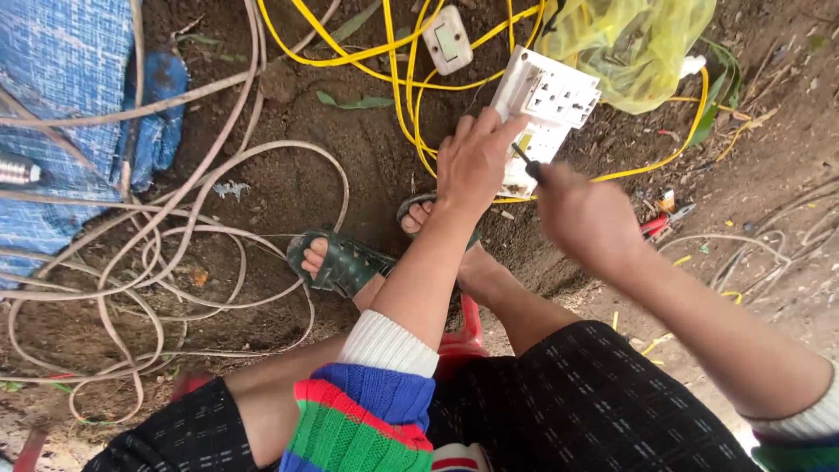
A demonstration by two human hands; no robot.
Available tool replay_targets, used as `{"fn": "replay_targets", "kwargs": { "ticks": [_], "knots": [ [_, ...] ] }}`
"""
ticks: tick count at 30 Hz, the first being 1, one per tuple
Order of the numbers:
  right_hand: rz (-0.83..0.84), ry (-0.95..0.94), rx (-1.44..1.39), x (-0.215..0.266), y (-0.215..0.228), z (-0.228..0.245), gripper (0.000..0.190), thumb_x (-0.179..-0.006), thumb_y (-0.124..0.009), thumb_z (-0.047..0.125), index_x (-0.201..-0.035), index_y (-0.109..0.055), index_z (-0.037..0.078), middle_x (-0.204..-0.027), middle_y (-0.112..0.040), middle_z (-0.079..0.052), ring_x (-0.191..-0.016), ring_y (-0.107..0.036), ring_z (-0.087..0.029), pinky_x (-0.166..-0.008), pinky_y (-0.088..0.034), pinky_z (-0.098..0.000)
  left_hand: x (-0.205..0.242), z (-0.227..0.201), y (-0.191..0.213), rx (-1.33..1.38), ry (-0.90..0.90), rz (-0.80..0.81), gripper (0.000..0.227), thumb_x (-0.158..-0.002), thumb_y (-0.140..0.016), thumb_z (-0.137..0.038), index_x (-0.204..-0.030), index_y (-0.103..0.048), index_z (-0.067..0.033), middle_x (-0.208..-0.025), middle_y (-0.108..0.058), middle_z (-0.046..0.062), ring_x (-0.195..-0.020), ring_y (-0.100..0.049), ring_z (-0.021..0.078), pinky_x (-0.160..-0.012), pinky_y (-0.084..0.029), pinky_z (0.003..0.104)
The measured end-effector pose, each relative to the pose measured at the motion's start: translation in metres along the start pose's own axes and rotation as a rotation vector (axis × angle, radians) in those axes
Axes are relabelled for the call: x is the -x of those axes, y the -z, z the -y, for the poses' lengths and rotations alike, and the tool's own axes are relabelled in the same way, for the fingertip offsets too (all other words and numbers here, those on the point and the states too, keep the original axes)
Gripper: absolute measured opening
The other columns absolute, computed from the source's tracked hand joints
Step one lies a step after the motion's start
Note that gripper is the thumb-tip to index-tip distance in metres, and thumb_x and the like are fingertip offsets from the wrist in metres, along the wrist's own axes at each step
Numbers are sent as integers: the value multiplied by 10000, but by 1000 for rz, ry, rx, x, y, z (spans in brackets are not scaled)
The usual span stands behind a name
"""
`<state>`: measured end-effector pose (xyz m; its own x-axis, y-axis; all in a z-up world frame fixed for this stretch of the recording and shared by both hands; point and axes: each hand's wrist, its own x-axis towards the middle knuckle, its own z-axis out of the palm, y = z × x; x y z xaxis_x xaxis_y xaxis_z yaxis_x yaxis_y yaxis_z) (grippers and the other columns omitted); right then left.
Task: Repairing or assembling an electrical switchboard using a screwdriver on a ground-level workspace.
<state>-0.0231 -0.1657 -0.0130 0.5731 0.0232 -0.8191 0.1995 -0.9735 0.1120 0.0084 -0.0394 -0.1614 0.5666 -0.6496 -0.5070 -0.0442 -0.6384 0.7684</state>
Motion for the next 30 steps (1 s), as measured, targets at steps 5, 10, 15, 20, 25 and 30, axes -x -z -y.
{"fn": "replay_targets", "kwargs": {
  "ticks": [5, 10, 15, 20, 25, 30],
  "knots": [
    [110, -342, -865, -16, 17, -23, 441, -1054, -618, 275, -1418, -595, 28, -888, -758, -208, -794, -748, -403, -710, -593, -516, 2, -1, 3, 19, -27, -29, 395, -985, -616, -108, -1332, -563, -291, -1105, -527, 37, -1070, -557, 292, -868, -556, 477],
    [68, -119, -4, -2, 12, 10, 496, -952, -660, 300, -1424, -530, 217, -976, -705, -136, -751, -776, -343, -655, -656, -471, 0, 3, 3, 40, -9, -34, 411, -1012, -584, -89, -1346, -585, -328, -1053, -541, 3, -1046, -575, 239, -846, -567, 432],
    [43, -80, -34, -2, 4, 6, 358, -1016, -573, 228, -1371, -559, 186, -975, -702, -154, -747, -781, -313, -657, -661, -437, -1, 3, 1, 60, -22, -24, 405, -1034, -545, -72, -1351, -594, -318, -1031, -552, 8, -1018, -581, 215, -817, -568, 410],
    [-89, -128, -467, -9, 9, -20, 380, -1041, -624, 234, -1366, -638, 37, -894, -755, -267, -744, -760, -422, -678, -623, -533, 1, -3, 12, 31, -29, -16, 399, -1029, -546, -56, -1355, -606, -278, -1043, -573, 25, -992, -577, 207, -797, -576, 397],
    [-17, -64, 97, 6, 24, 9, 339, -1042, -534, 242, -1380, -565, 238, -877, -718, -105, -664, -755, -230, -570, -633, -363, -1, 1, 9, 14, -35, 0, 419, -1041, -542, -89, -1390, -569, -318, -1044, -565, 19, -989, -563, 199, -788, -577, 398],
    [2, -35, -70, -3, 21, -6, 257, -1098, -461, 199, -1274, -617, 97, -745, -716, -100, -594, -743, -194, -534, -627, -319, 0, -4, 10, 29, -9, -8, 410, -1058, -523, -96, -1398, -583, -318, -1022, -573, -2, -977, -545, 178, -794, -567, 353]
  ]
}}
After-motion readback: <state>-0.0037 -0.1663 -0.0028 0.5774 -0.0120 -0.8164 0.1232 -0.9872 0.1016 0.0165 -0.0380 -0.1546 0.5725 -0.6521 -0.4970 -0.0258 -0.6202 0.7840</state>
